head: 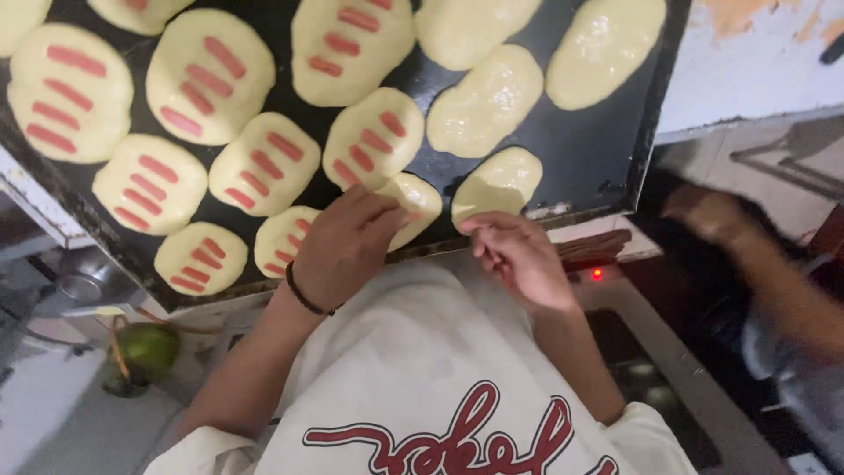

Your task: Placing small strips of sausage onto individual pieces of dough on a baking tray in a bakery kitchen.

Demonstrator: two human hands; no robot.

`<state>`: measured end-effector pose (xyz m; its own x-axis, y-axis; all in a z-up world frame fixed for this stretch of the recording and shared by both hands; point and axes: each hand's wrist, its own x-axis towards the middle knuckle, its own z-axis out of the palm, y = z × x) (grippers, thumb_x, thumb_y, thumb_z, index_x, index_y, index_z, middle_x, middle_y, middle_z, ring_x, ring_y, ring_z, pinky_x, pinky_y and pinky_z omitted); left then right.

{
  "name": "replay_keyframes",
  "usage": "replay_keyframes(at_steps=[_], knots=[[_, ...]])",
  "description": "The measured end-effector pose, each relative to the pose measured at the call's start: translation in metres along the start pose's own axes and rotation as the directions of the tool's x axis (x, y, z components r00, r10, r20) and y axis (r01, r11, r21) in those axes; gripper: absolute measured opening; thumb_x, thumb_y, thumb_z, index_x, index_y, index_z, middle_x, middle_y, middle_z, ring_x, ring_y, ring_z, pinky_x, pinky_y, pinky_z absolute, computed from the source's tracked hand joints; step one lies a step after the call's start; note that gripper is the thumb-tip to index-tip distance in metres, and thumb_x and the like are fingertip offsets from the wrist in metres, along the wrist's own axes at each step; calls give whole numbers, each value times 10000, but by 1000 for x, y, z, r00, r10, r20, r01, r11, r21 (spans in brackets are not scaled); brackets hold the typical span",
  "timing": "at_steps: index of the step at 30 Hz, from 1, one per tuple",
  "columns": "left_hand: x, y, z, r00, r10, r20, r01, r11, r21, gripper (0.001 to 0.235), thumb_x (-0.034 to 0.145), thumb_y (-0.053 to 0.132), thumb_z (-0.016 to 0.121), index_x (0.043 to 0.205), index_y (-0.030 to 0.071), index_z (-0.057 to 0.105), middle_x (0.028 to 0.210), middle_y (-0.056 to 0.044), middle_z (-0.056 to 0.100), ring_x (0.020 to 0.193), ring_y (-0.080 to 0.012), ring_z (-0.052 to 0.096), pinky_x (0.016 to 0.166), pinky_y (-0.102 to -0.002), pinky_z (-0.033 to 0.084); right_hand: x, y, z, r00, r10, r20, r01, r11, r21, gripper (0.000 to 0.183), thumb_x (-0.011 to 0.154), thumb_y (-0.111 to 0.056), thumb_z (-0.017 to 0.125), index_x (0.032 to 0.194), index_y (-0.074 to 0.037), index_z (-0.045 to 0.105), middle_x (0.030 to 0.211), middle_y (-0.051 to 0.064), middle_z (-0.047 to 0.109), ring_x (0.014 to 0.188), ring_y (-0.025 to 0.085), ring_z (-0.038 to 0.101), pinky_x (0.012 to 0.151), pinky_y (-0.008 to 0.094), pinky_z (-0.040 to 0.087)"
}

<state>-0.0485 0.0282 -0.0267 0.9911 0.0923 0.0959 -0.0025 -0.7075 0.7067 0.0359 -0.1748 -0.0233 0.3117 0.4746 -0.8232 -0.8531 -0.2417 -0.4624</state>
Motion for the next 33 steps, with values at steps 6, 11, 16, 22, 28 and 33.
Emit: replay_keyframes(at_steps=[6,11,16,22,28,33], knots=[[8,-13,12,981,124,146,-151,971,187,75,785,94,608,729,62,568,694,-43,402,592,-169,433,596,-250,413,-6,5,-22,1000,13,10,-17,855,519,282,727,-252,431,893,-44,525,655,84,405,543,129,367,375,181,298],[23,28,1,988,-72,134,64,996,61,35,768,99,588,738,86,576,684,-59,424,573,-195,444,538,-272,406,-8,-19,11,960,-184,-209,266,832,487,165,731,-215,467,662,-72,421,538,37,288,456,118,277,318,180,229],[21,64,41,776,-464,428,550,166,-818,312,835,138,498,1091,-37,464,903,-224,534,815,-276,547,752,-398,475,-1,-27,36,539,-824,-175,786,567,-246,311,880,-171,407,597,-54,350,572,24,393,522,139,433,290,184,321],[44,78,54,487,-504,713,455,-551,-700,221,864,128,446,957,-48,543,663,-3,454,602,-74,457,551,-167,401,4,-28,27,227,-974,2,949,221,-226,225,743,-16,520,603,-87,359,619,40,368,557,184,359,460,307,388],[50,66,52,544,-503,672,664,-231,-711,169,834,36,460,924,-64,562,804,-177,593,715,-192,583,610,-235,489,0,-41,-27,893,-427,-139,410,648,642,186,773,-187,466,673,-137,316,601,-30,287,593,97,346,536,224,370],[57,60,36,703,-418,575,711,447,-544,184,861,36,352,1032,-15,310,855,-105,607,588,-117,498,570,-209,447,-6,-23,-51,992,-104,72,-30,362,932,103,710,-110,450,684,-145,357,616,-48,282,599,83,356,546,185,343]])
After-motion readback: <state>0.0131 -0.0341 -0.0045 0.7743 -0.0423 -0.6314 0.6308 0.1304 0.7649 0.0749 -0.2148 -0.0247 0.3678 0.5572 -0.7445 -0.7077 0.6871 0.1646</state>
